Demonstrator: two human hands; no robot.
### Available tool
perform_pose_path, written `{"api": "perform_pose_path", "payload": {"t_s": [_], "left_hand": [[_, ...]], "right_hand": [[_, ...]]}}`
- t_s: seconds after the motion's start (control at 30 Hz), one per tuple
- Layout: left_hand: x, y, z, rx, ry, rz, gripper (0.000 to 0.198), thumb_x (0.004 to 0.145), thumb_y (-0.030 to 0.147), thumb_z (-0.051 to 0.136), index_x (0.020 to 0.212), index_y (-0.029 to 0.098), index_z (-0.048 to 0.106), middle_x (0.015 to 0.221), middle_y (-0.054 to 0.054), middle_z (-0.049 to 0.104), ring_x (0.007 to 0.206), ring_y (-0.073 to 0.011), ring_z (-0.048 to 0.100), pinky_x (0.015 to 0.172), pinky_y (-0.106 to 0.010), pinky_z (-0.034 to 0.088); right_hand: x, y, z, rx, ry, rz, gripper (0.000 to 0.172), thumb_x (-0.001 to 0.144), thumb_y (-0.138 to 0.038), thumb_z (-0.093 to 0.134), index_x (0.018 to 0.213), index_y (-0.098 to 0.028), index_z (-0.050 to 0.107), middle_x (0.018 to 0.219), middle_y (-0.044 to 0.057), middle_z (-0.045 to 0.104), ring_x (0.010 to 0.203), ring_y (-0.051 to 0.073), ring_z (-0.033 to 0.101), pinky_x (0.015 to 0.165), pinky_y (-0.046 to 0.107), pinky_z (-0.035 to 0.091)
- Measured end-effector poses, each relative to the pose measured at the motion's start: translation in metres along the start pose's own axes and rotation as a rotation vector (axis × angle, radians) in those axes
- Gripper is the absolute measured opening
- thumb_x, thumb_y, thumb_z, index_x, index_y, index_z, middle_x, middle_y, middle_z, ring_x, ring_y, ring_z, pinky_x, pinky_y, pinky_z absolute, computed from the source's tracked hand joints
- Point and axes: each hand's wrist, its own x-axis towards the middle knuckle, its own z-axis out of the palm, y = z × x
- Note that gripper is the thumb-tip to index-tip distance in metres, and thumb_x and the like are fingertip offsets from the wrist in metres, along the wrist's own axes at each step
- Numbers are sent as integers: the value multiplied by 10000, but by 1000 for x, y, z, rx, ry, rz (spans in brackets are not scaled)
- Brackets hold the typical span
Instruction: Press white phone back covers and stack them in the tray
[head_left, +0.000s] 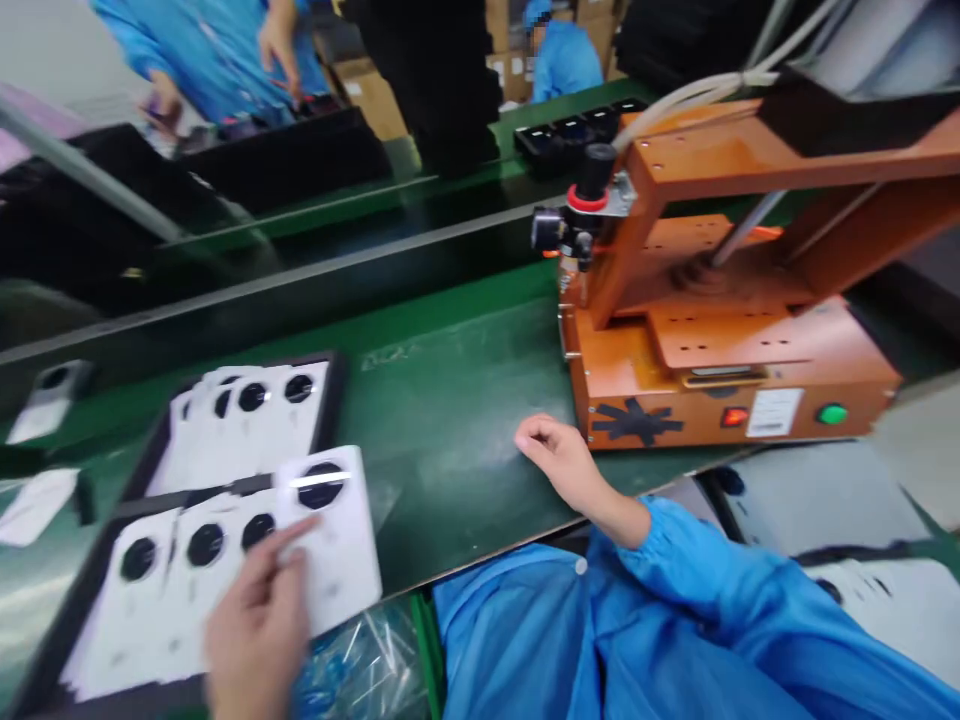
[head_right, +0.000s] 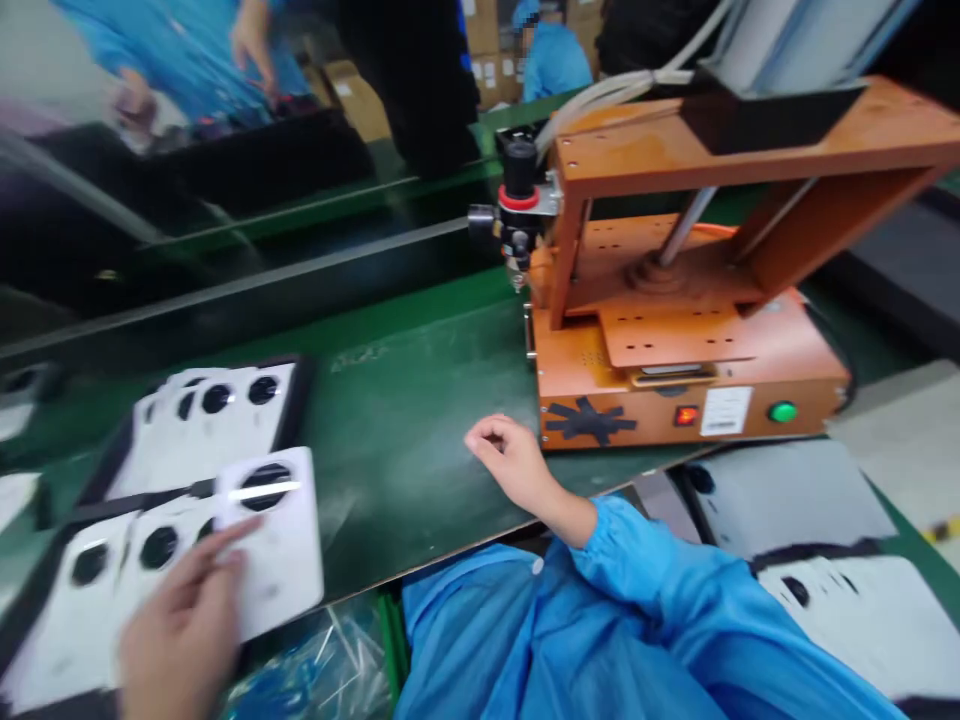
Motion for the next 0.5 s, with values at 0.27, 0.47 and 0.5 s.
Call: {"api": "perform_pose_path", "payload": {"t_s": [0.27,0.47,0.5], "left_hand": [[-83,79,126,-167,-441,472,445,977,404,474,1335,201,643,1063,-104,735,751,-198,659,687,-334,534],[-79,54,107,116,-318,856,594,896,525,665,1405,230,582,1474,-185,548,1259,-367,565,995,-504,452],[-79,49,105,144,-326,931,575,892,509,679,1400,257,584,1517,-155,530,1329,-381,518,1028,-520,412]], "right_hand": [[10,-13,-7,-179,7,2,148,906,-283,632,795,-193,673,894,25,642,813,148,605,702,273,454],[10,-4,-3,-294,4,-15,126,904,-186,620,785,-195,658,977,24,630,912,150,600,852,299,467],[11,-2,-3,-309,-8,-19,120,898,-171,626,788,-195,668,982,24,629,937,155,600,883,307,462]]}}
